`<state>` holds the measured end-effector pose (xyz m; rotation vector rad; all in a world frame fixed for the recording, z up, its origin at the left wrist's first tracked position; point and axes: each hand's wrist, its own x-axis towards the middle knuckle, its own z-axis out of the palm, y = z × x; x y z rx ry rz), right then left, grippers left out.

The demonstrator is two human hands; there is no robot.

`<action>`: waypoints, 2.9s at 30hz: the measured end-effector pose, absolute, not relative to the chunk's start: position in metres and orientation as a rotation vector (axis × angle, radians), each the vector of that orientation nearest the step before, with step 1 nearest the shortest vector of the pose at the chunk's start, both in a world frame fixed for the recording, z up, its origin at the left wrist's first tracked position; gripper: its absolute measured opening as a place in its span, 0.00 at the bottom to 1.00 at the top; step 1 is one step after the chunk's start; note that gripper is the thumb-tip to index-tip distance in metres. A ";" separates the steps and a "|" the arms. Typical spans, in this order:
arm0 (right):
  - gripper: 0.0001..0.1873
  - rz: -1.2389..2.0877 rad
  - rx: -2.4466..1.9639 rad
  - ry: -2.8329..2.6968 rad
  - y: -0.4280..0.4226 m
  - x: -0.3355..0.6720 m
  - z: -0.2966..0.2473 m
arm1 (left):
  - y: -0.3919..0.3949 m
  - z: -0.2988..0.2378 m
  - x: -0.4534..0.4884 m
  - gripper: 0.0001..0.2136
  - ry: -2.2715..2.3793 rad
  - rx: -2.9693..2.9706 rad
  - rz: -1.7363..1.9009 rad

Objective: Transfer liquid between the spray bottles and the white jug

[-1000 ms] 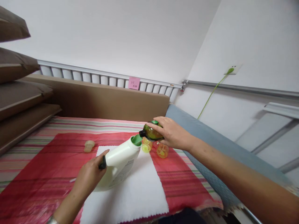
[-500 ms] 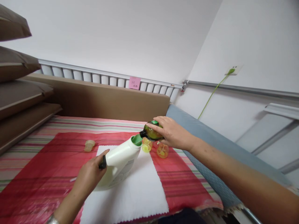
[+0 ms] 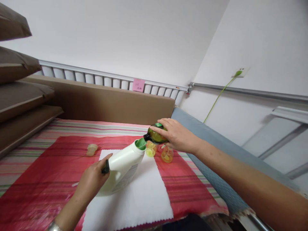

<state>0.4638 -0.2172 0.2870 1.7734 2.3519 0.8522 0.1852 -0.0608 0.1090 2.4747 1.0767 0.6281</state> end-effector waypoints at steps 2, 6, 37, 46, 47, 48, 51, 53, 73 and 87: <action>0.40 0.850 1.773 2.356 -0.217 0.463 0.288 | -0.061 0.109 0.185 0.24 1.084 2.480 0.624; 0.40 0.852 1.752 2.320 -0.217 0.462 0.289 | -0.059 0.107 0.185 0.25 1.061 2.478 0.630; 0.40 0.927 1.595 2.240 -0.206 0.452 0.300 | -0.059 0.106 0.183 0.25 1.048 2.411 0.658; 0.43 0.959 1.519 2.169 -0.203 0.447 0.303 | -0.059 0.105 0.182 0.24 1.064 2.420 0.648; 0.43 0.961 1.504 2.163 -0.202 0.446 0.304 | -0.059 0.104 0.182 0.24 1.063 2.421 0.645; 0.44 0.967 1.486 2.156 -0.202 0.445 0.305 | -0.058 0.103 0.182 0.24 1.060 2.422 0.643; 0.43 0.985 1.427 2.136 -0.200 0.440 0.310 | -0.058 0.102 0.182 0.24 1.055 2.421 0.640; 0.43 0.980 1.390 2.125 -0.199 0.435 0.314 | -0.058 0.102 0.182 0.24 1.062 2.423 0.637; 0.39 0.940 1.218 2.006 -0.185 0.396 0.334 | -0.057 0.099 0.174 0.24 1.031 2.389 0.642; 0.31 1.019 1.229 2.022 -0.178 0.390 0.332 | -0.049 0.087 0.168 0.24 0.980 2.318 0.739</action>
